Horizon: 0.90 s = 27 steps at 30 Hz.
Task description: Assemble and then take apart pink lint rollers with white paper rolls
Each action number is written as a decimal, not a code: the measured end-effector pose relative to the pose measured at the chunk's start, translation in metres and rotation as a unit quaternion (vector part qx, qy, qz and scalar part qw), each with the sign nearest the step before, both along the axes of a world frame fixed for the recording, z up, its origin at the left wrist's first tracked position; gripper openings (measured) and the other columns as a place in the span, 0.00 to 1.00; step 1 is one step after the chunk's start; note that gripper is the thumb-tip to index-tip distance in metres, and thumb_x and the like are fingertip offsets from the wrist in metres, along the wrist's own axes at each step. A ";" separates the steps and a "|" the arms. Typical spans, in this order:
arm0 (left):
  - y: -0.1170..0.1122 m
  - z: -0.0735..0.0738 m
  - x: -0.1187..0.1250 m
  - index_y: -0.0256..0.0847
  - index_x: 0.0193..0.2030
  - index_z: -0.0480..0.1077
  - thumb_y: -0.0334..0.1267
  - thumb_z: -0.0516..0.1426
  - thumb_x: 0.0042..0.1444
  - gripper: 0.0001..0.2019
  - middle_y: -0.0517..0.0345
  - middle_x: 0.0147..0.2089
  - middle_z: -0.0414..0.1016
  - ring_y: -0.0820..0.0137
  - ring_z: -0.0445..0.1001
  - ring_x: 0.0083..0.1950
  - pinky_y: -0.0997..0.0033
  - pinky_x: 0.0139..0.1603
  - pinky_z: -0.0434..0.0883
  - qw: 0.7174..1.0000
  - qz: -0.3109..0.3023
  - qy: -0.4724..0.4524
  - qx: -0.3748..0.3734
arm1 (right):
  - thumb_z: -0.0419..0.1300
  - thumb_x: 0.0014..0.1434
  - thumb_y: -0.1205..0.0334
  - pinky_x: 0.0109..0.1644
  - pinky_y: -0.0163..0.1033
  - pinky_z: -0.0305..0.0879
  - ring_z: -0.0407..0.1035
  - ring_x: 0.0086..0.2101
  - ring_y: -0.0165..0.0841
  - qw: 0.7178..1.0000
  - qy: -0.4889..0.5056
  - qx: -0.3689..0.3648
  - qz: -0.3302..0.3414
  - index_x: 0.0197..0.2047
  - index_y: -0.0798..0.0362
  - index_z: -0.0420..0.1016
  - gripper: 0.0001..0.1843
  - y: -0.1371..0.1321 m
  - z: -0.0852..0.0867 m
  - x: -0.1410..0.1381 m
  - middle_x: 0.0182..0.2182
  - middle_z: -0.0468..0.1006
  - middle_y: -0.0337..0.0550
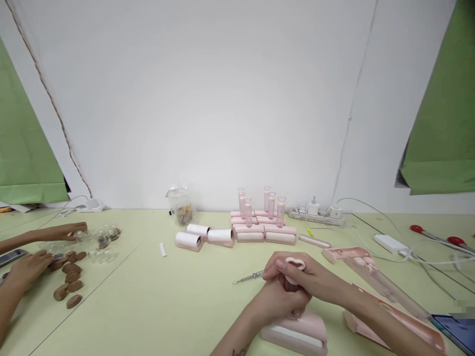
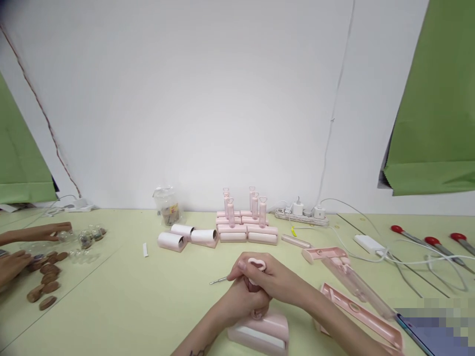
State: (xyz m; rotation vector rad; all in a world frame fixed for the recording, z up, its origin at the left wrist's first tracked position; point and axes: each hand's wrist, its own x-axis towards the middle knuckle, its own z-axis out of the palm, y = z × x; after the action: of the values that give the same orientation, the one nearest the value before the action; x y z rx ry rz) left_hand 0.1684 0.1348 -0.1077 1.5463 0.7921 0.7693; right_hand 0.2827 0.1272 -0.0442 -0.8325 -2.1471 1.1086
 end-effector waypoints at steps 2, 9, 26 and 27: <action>0.000 0.001 0.000 0.41 0.18 0.57 0.29 0.50 0.38 0.04 0.68 0.13 0.56 0.79 0.56 0.15 0.78 0.15 0.56 1.000 -0.006 -0.006 -0.020 | 0.44 0.60 0.46 0.43 0.40 0.62 0.67 0.38 0.37 1.000 -0.006 -0.015 -0.001 0.36 0.53 0.75 0.24 0.002 -0.001 0.000 0.37 0.73 0.46; -0.001 0.004 -0.004 0.41 0.17 0.56 0.30 0.52 0.41 0.08 0.67 0.13 0.56 0.79 0.55 0.16 0.77 0.17 0.55 0.998 -0.052 -0.035 -0.026 | 0.44 0.59 0.45 0.34 0.36 0.65 0.68 0.32 0.34 0.997 -0.029 -0.068 -0.014 0.37 0.53 0.75 0.25 -0.001 0.002 -0.003 0.33 0.75 0.44; -0.007 0.000 0.005 0.38 0.18 0.58 0.78 0.36 0.24 0.40 0.65 0.10 0.52 0.81 0.48 0.11 0.77 0.12 0.45 0.948 -0.035 -0.263 -0.176 | 0.57 0.51 0.46 0.20 0.31 0.65 0.69 0.19 0.31 0.985 0.030 -0.167 0.017 0.43 0.56 0.72 0.24 -0.001 -0.007 0.000 0.17 0.72 0.38; -0.007 0.000 0.005 0.38 0.19 0.59 0.78 0.35 0.25 0.40 0.65 0.10 0.53 0.81 0.48 0.11 0.77 0.12 0.45 0.949 -0.034 -0.264 -0.171 | 0.57 0.51 0.46 0.22 0.31 0.65 0.70 0.21 0.31 0.987 0.027 -0.159 0.020 0.46 0.54 0.70 0.25 0.000 -0.005 0.001 0.21 0.74 0.39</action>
State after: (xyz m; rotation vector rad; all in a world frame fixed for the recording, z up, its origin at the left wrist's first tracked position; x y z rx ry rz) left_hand 0.1730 0.1281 -0.1081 0.9847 0.4395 0.8890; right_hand 0.2837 0.1269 -0.0488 -0.8901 -1.9770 1.5037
